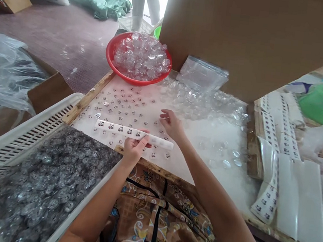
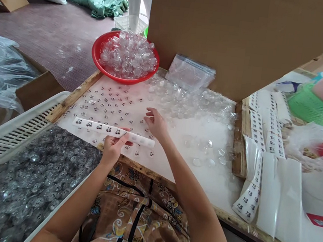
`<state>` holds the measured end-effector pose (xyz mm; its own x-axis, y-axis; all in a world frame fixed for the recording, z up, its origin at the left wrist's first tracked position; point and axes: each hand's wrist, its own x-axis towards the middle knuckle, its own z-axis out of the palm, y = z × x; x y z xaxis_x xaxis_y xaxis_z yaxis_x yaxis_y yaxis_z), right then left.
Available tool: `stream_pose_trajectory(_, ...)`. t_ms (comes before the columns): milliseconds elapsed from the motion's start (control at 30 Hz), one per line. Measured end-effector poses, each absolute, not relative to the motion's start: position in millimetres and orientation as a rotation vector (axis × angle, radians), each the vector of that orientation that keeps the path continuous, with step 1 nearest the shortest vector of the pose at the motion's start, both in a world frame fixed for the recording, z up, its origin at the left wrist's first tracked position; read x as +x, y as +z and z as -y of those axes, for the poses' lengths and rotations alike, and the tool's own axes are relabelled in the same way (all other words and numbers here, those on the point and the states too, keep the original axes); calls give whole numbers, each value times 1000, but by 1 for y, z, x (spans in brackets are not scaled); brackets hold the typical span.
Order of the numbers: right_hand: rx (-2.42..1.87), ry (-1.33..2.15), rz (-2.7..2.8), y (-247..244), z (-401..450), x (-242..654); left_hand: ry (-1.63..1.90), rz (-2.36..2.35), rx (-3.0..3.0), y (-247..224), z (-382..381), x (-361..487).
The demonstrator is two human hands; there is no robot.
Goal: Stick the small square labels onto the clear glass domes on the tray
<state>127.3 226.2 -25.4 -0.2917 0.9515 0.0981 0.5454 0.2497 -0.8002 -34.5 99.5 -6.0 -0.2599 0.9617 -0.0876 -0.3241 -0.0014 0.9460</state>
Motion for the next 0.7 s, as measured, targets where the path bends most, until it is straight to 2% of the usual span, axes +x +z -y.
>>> stream_pose_trajectory(100, -1161, 826, 2184, -33, -205, 163, 1534, -1135, 747, -6, -97, -36)
stream_pose_trajectory(300, -1086, 475, 2704, -50, -157, 192, 1633, -1073, 621, -9, -99, -35)
stream_pose_trajectory(467, -1026, 389, 2729, -52, -176, 125, 1647, -1091, 586, -3, -92, -34)
stream_pose_trajectory(700, -796, 526, 2768, -31, -204, 3, 1776, -1119, 655, 35, -59, -53)
